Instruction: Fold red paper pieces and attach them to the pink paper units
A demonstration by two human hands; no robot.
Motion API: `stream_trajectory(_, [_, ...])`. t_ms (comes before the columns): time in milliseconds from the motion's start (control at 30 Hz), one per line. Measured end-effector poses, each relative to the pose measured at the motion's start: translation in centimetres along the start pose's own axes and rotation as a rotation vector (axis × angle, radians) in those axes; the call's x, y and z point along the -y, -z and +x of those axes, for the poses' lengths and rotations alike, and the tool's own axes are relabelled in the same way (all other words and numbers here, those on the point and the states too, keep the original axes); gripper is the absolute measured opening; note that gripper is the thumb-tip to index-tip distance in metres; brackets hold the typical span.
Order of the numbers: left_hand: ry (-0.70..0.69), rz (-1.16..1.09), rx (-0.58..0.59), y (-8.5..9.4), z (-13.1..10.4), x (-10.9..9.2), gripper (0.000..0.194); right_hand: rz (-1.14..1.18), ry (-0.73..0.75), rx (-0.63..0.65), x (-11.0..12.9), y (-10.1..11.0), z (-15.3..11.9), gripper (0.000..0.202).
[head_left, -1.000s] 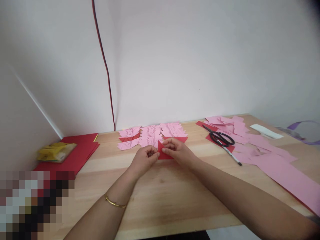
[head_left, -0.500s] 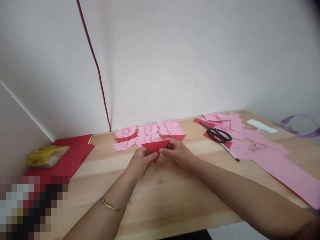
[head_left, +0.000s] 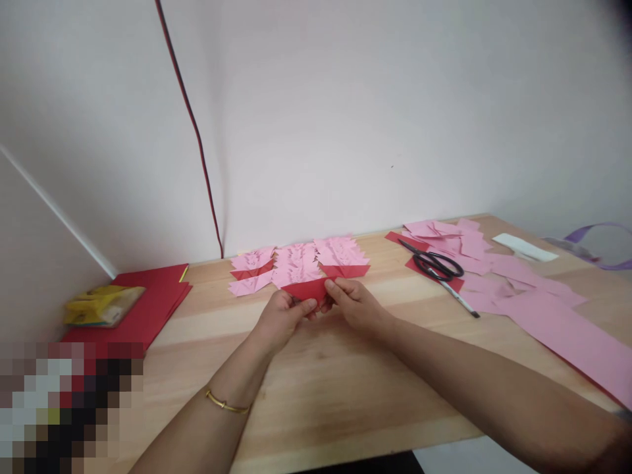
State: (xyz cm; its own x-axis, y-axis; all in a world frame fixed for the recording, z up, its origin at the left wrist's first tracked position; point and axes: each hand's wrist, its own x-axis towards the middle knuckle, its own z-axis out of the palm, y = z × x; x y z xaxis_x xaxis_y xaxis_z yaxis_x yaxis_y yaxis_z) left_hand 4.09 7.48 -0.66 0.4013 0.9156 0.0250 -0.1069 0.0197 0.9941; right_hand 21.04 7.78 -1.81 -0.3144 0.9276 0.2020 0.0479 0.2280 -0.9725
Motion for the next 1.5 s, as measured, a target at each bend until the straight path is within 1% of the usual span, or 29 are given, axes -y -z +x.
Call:
stream_trajectory(67, [0.002,-0.01,-0.005,0.2,0.1,0.2,0.02,0.066,-0.008,0.022,-0.1,0.0,0.1,0.049])
stream_trajectory(100, [0.005,-0.014,-0.021,0.3,0.1,0.4,0.02,0.067,-0.01,0.03,-0.1,0.0,0.1,0.047])
stream_trajectory(167, [0.009,-0.019,-0.049,0.4,0.2,0.8,0.021,0.012,-0.007,0.035,-0.2,0.2,0.2,0.038])
stream_trajectory(233, [0.005,-0.011,-0.051,0.5,0.3,0.9,0.021,-0.045,0.003,0.035,-0.2,0.3,0.2,0.029])
stream_trajectory(300, [-0.004,0.014,-0.043,0.5,0.3,0.9,0.021,-0.069,0.019,0.018,-0.2,0.3,0.1,0.027])
stream_trajectory(433, [-0.011,0.078,-0.029,0.6,0.3,0.7,0.02,-0.096,0.035,-0.013,-0.1,0.3,0.1,0.036])
stream_trajectory(567, [-0.008,0.042,-0.054,0.6,0.3,0.6,0.021,0.039,0.002,0.035,-0.1,0.3,0.1,0.046])
stream_trajectory(667, [0.011,0.003,-0.08,0.5,0.3,0.6,0.021,0.025,-0.017,0.037,-0.2,0.4,0.2,0.036])
stream_trajectory(767, [0.024,0.021,-0.077,0.3,0.1,0.6,0.022,-0.024,-0.018,0.022,-0.3,0.3,0.2,0.028])
stream_trajectory(833, [0.02,0.06,-0.127,0.4,0.1,0.6,0.023,-0.044,-0.019,-0.007,-0.4,0.3,0.2,0.027])
stream_trajectory(933, [-0.009,0.132,-0.275,0.7,0.1,0.7,0.021,-0.066,-0.054,-0.053,-0.6,0.4,0.2,0.029])
stream_trajectory(1000, [-0.028,0.157,-0.321,0.9,0.2,0.8,0.023,-0.055,-0.068,-0.04,-0.7,0.4,0.3,0.03])
stream_trajectory(1167, [-0.004,0.111,-0.265,0.8,0.2,1.0,0.022,-0.044,-0.02,0.068,-0.8,0.2,0.3,0.025])
stream_trajectory(1300, [0.009,0.07,-0.209,0.7,0.2,1.2,0.023,-0.014,-0.001,0.097,-1.0,0.1,0.4,0.026])
stream_trajectory(1400, [0.001,0.079,-0.217,0.8,0.3,1.3,0.023,-0.005,-0.013,0.1,-0.9,0.1,0.3,0.027])
stream_trajectory(1500, [0.003,0.123,-0.252,1.1,0.3,1.3,0.023,-0.029,-0.028,0.064,-0.5,0.1,0.2,0.03])
